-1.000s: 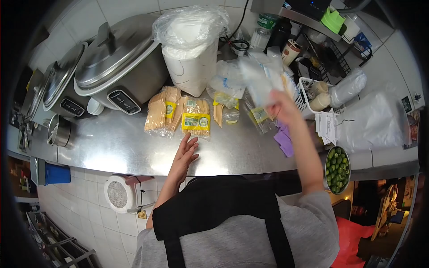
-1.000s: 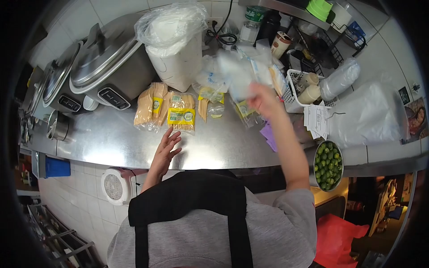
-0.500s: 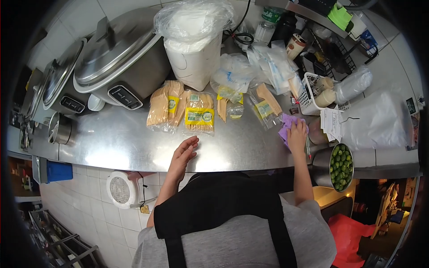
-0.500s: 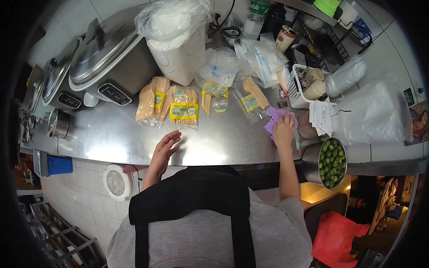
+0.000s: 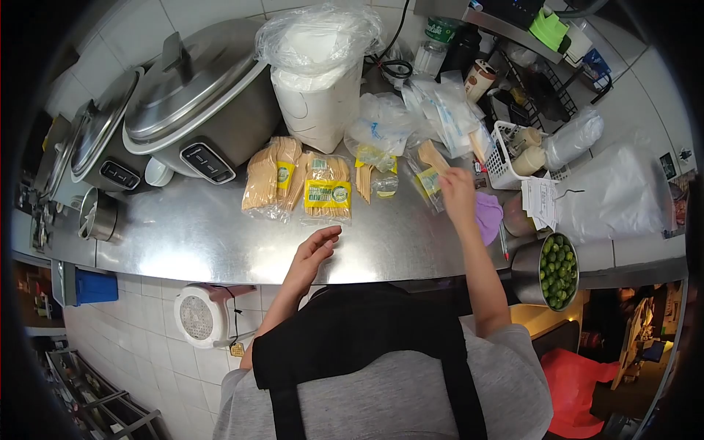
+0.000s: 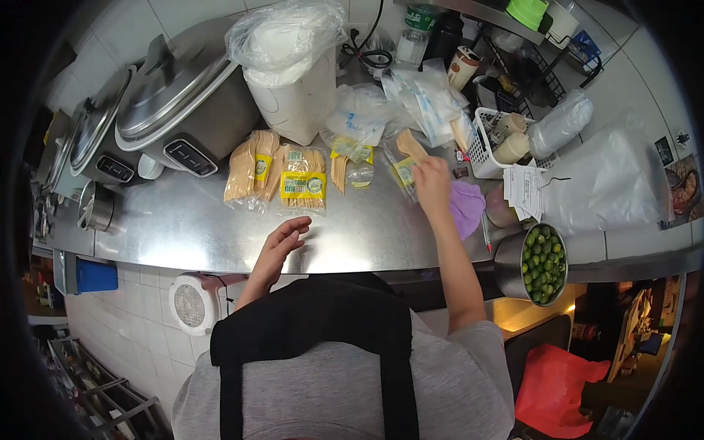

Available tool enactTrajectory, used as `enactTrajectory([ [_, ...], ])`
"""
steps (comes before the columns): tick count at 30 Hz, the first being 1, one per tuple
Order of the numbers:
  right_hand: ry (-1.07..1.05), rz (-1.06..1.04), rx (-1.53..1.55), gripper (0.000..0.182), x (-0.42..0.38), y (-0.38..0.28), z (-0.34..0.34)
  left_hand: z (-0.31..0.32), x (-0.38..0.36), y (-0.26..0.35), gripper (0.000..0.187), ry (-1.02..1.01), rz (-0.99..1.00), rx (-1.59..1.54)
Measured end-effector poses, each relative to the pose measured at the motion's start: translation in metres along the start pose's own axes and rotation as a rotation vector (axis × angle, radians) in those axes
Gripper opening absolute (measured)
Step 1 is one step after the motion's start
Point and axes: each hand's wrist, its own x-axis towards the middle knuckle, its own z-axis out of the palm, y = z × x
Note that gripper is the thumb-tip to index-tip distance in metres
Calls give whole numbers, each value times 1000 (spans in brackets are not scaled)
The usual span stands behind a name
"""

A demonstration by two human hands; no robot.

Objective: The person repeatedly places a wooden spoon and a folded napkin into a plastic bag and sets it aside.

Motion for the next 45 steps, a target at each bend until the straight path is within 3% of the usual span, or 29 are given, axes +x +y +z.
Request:
enactTrajectory([
  [6, -31, -279, -60, 10, 56, -26, 76, -3, -4, 2, 36, 23, 25, 7],
  [8, -178, -424, -271, 11, 65, -22, 93, -3, -6, 4, 35, 22, 52, 4],
  [12, -282, -498, -349, 9, 78, -15, 97, -8, -12, 6, 35, 85, 69, -15],
  [14, -83, -434, -178, 10, 82, -13, 97, -9, -13, 6, 34, 117, 63, -53],
  [15, -89, -439, -177, 10, 82, -13, 97, -9, -13, 6, 33, 135, 51, -81],
  [17, -215, -92, 27, 9, 82, -12, 94, -7, -8, 6, 33, 125, 48, -79],
  [25, 48, 165, 310, 9, 71, 0, 103, 18, 35, 15, 32, -115, 134, 116],
  [29, 4, 374, 371, 10, 66, 1, 100, 43, 88, 29, 42, -265, 376, 624],
  [31, -15, 368, 394, 10, 66, 3, 99, 52, 133, 14, 52, -228, 705, 888],
  [35, 69, 388, 465, 11, 60, -4, 86, 68, 193, 7, 60, -194, 692, 1061],
  [37, 117, 415, 607, 11, 51, -5, 72, 70, 206, 10, 66, -171, 575, 1178],
  [39, 166, 445, 749, 12, 36, -13, 49, 66, 212, 12, 69, -166, 547, 1132],
  [41, 362, 621, 1241, 12, 18, -35, 9, 63, 200, 19, 71, -171, 513, 1085],
  [43, 326, 698, 1384, 12, -1, -48, -25, 65, 165, 43, 76, -282, 617, 763],
  [44, 278, 770, 1538, 12, -13, -53, -33, 66, 156, 38, 76, -294, 617, 765],
  [45, 289, 773, 1537, 12, -26, -57, -36, 66, 145, 32, 75, -312, 543, 476],
])
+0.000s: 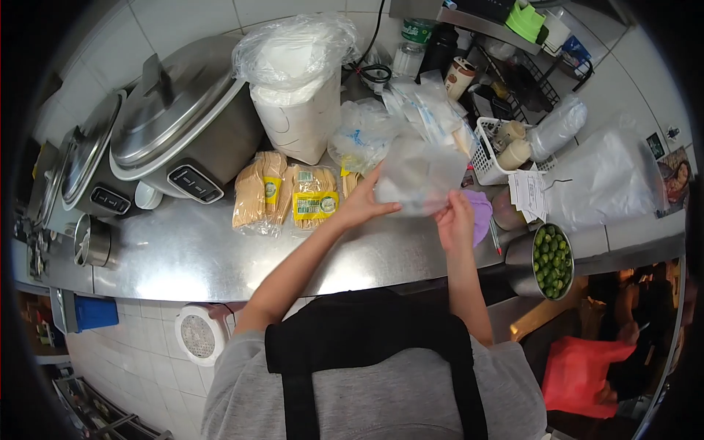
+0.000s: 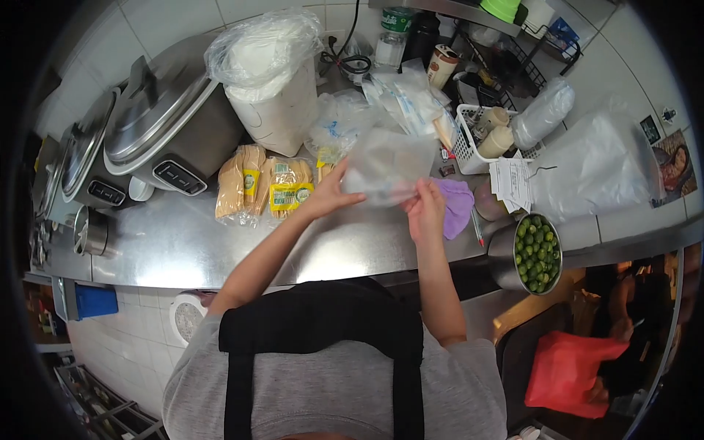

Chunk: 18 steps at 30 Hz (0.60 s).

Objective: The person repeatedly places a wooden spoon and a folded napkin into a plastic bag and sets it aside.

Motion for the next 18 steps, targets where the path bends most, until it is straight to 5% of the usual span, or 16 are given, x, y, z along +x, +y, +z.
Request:
enactTrajectory([
  [2, -66, 196, -79, 14, -23, 6, -10, 9, -23, 5, 73, 46, -46, -289],
  [4, -108, 261, -129, 13, -40, 17, -21, 12, -45, 10, 47, 114, -272, -575],
  [6, -156, 331, -180, 13, -42, 30, -35, 10, -59, -9, 34, 82, -327, -543],
  [9, -215, -573, -1494, 27, -26, 15, -50, -3, -79, -12, 16, 88, -369, -451],
  [12, 32, -607, -1661, 25, -5, -5, -70, -25, -97, -2, 13, 63, -369, -353],
  [14, 197, -536, -2049, 25, 7, -6, -92, -32, -104, 7, 13, 24, -378, -306],
  [18, 51, -395, -2071, 27, 24, -12, -117, -43, -116, 25, 14, 17, -390, -215],
])
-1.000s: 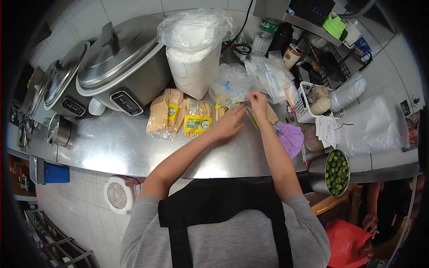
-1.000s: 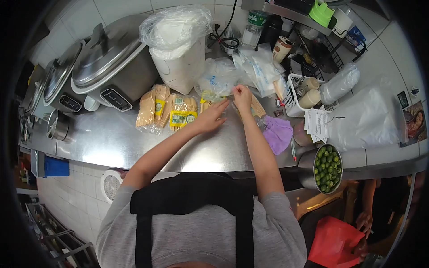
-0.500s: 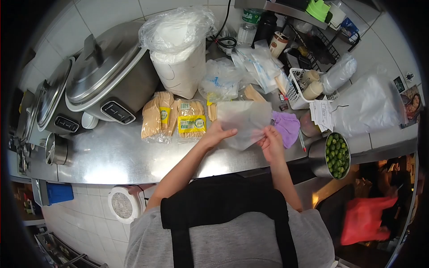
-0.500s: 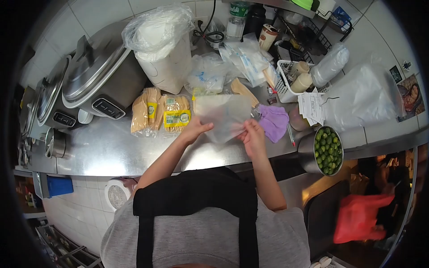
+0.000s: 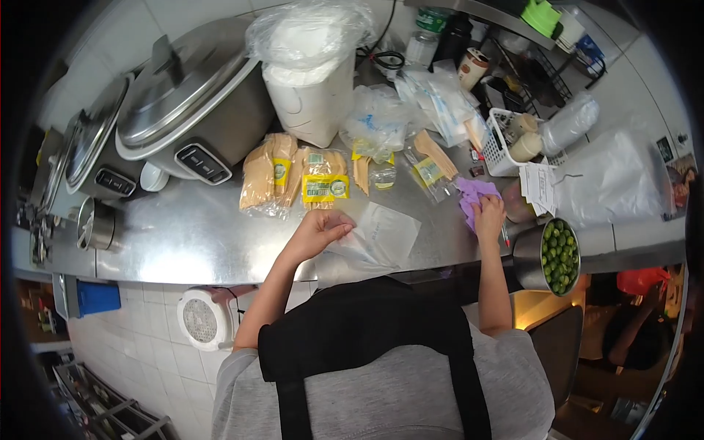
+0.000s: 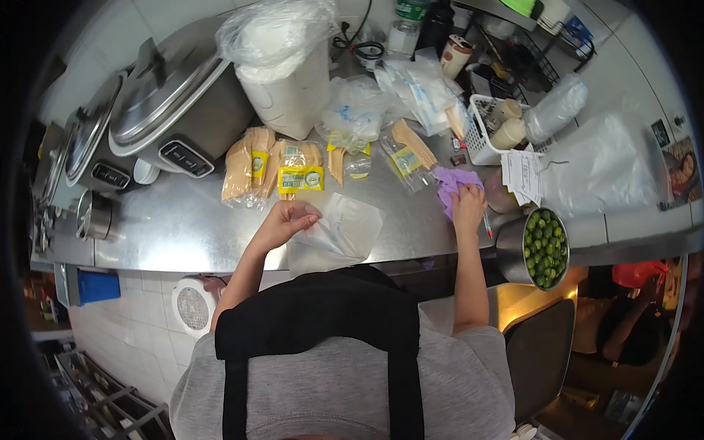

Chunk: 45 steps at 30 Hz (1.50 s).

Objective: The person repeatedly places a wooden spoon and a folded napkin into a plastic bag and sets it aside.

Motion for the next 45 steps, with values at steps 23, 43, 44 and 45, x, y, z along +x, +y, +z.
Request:
enactTrajectory([
  [23, -968, -190, 1364, 8, -3, -204, -60, -15, -18, 24, 32, 573, 546, 655],
  [43, -1296, 137, 1320, 19, -46, -202, 11, 18, -19, -67, 40, 660, 281, 596],
  [44, -1298, 140, 1322, 19, -48, -202, 12, 20, -20, -71, 40, 646, 264, 602],
  [45, -1255, 93, 1307, 18, -49, -202, 14, 20, -20, -71, 40, 643, 261, 602],
])
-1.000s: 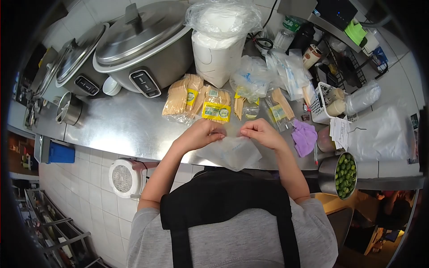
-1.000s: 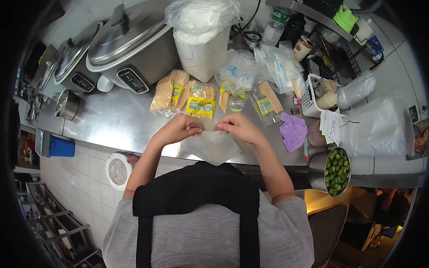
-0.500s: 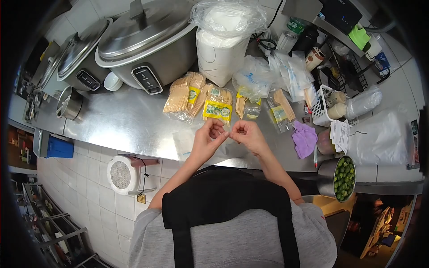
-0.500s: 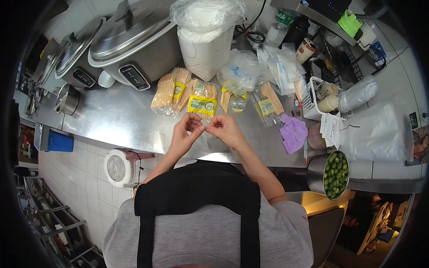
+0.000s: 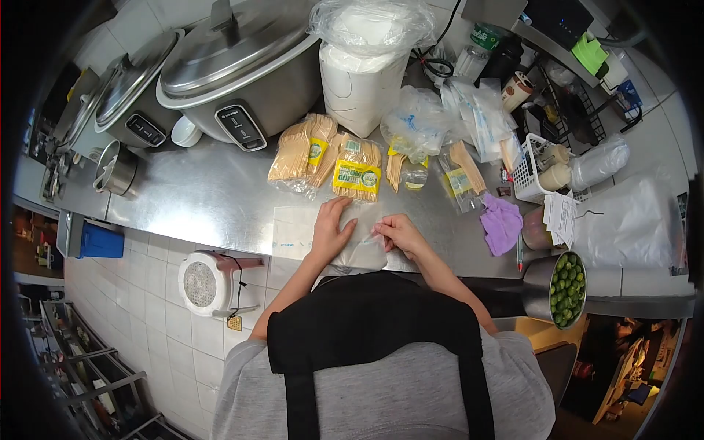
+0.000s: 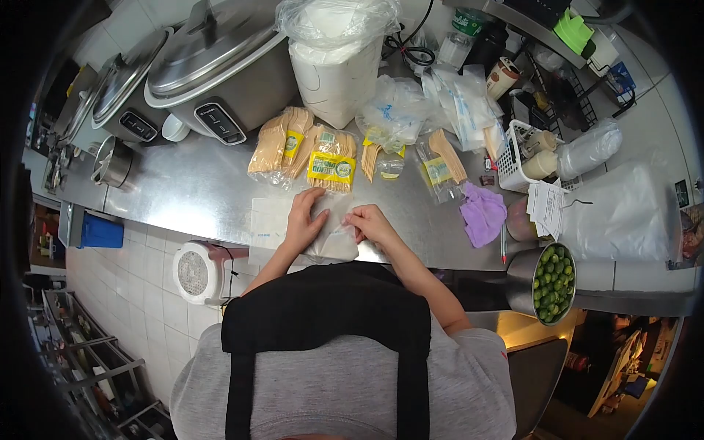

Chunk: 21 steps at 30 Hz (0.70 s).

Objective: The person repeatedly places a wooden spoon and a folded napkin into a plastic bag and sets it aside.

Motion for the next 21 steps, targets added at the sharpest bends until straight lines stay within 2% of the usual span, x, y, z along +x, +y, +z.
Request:
enactTrajectory([
  [3, 79, -96, -69, 18, 3, 3, 1, -1, 1, 5, 37, 120, 38, 5],
  [6, 163, -207, -136, 21, 1, -7, 3, -6, 4, 19, 30, 72, -69, -95],
  [8, 179, -258, -176, 22, 3, -7, 7, -5, 9, 34, 31, -51, -199, -415],
  [10, 242, -396, -268, 23, 10, -2, 12, -4, 14, 46, 32, -97, -236, -429],
  [12, 201, -374, -282, 23, 9, -5, 7, -4, 18, 50, 35, -122, -240, -503],
  [14, 168, -353, -295, 24, 3, -16, -3, -14, 21, 51, 34, -107, -230, -406],
  [16, 342, -392, -224, 28, -7, -33, -16, -35, 25, 66, 29, -83, -259, -201],
  [17, 343, -392, -224, 28, -10, -41, -22, -40, 27, 70, 29, -84, -258, -202],
  [19, 443, -419, -507, 30, -19, -60, -26, -46, 34, 76, 26, -7, -22, 46],
  [20, 477, -454, -625, 31, -27, -71, -18, -47, 40, 84, 24, 71, 115, 27],
  [21, 478, -456, -625, 31, -34, -81, -8, -49, 48, 93, 24, 71, 117, 27],
])
